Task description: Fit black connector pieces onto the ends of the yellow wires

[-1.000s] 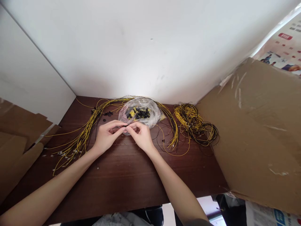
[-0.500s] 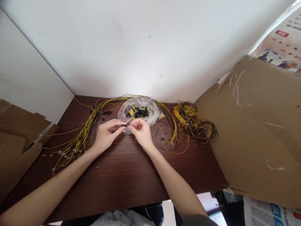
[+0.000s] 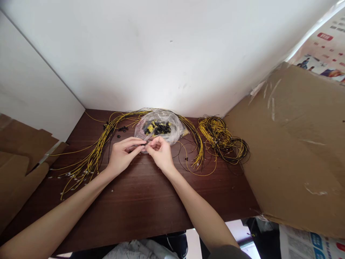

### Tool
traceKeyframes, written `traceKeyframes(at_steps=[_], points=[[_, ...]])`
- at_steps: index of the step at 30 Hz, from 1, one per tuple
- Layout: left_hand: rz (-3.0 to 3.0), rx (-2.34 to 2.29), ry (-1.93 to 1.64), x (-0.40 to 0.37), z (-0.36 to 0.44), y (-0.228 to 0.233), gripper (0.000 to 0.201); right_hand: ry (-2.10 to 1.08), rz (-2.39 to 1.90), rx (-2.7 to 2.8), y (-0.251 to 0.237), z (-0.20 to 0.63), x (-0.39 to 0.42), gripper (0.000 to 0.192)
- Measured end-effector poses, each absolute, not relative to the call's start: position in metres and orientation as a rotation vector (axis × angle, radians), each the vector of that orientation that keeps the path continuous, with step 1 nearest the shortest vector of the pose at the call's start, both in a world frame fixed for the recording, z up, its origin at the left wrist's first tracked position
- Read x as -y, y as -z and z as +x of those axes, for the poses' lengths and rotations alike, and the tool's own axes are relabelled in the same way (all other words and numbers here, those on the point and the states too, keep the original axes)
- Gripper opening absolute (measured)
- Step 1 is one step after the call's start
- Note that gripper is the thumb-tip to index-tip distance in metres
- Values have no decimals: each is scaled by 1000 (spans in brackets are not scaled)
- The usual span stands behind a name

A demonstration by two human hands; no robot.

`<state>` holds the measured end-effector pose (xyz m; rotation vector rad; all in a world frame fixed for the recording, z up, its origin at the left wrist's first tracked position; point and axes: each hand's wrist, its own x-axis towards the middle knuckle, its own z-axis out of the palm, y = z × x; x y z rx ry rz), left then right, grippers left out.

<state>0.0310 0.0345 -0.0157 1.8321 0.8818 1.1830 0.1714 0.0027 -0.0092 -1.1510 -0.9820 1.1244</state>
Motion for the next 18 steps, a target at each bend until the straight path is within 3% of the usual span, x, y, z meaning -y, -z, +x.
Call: traceKeyframes(at_steps=[18], points=[[1802, -861, -1160, -33, 32, 12, 13, -1059, -1191, 1023, 10, 176, -3, 19]])
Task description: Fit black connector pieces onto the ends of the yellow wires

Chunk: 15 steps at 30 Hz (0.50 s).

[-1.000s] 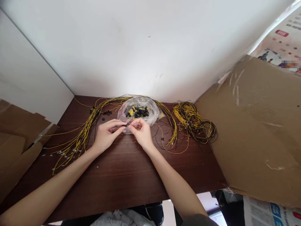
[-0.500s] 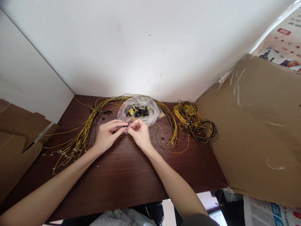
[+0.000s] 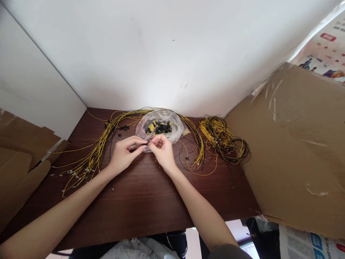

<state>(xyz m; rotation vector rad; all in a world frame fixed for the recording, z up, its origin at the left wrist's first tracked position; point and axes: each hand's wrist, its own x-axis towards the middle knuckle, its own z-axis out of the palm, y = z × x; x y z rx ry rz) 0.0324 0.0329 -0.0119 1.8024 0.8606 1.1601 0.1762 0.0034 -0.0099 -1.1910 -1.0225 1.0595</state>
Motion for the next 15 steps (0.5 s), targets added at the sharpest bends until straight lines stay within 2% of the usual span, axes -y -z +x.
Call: traceKeyframes(at_steps=[15], points=[[2060, -788, -1269, -29, 30, 11, 14, -1092, -1164, 958, 6, 173, -2, 28]])
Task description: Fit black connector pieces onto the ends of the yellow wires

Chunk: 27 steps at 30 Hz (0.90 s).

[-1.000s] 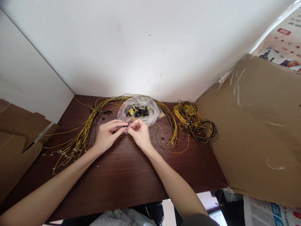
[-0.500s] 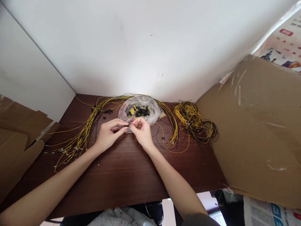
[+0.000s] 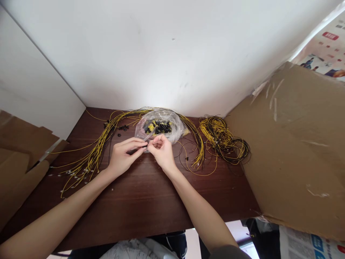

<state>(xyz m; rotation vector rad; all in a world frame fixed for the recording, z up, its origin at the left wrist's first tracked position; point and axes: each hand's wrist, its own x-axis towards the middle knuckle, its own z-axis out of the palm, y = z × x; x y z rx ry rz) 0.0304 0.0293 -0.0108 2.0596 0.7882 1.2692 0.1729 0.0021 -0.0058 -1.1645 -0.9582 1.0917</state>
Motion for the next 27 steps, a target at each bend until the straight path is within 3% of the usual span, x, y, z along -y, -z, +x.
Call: traceKeyframes(at_steps=[27], points=[[1594, -893, -1187, -36, 32, 18, 17, -1017, -1288, 1261, 5, 181, 0, 18]])
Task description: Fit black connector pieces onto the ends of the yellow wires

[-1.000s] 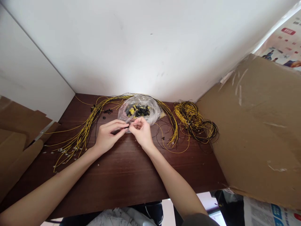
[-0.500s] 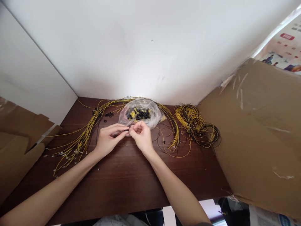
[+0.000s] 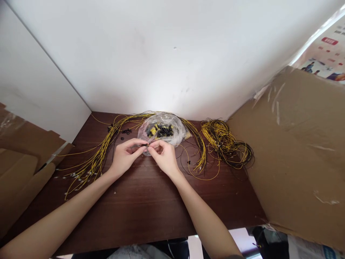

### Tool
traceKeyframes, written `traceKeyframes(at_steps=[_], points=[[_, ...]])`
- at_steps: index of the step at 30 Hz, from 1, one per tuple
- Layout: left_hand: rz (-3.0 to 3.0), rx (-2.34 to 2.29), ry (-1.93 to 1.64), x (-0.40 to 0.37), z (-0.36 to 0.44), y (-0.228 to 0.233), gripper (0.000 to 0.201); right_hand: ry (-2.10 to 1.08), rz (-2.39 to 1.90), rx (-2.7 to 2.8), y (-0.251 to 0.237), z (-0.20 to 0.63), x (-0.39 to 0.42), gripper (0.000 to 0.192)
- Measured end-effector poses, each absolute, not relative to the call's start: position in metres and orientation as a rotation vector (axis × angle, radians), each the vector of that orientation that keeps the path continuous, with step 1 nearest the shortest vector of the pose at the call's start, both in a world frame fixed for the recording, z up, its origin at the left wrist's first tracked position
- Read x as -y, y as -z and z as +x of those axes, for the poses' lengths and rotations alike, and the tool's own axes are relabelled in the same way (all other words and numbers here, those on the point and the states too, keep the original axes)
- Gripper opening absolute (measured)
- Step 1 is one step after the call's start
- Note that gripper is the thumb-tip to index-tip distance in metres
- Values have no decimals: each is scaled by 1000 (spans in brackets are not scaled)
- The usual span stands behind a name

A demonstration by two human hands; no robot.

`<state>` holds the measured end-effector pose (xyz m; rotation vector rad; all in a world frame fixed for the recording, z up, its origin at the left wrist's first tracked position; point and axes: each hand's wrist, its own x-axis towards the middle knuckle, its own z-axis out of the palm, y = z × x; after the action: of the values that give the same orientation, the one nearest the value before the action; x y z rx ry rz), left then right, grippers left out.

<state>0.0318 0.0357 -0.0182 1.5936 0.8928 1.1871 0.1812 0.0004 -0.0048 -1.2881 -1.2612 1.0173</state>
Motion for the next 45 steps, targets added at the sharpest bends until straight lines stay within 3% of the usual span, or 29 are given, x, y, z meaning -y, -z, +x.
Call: traceKeyframes(at_steps=[17, 23, 45], points=[[1469, -936, -1144, -34, 33, 10, 19, -886, -1335, 1280, 3, 183, 0, 18], [1400, -854, -1140, -33, 34, 8, 9, -951, -1300, 1242, 0, 183, 0, 17], [1345, -874, -944, -36, 31, 2, 21, -999, -1281, 1246, -1, 180, 2, 23]])
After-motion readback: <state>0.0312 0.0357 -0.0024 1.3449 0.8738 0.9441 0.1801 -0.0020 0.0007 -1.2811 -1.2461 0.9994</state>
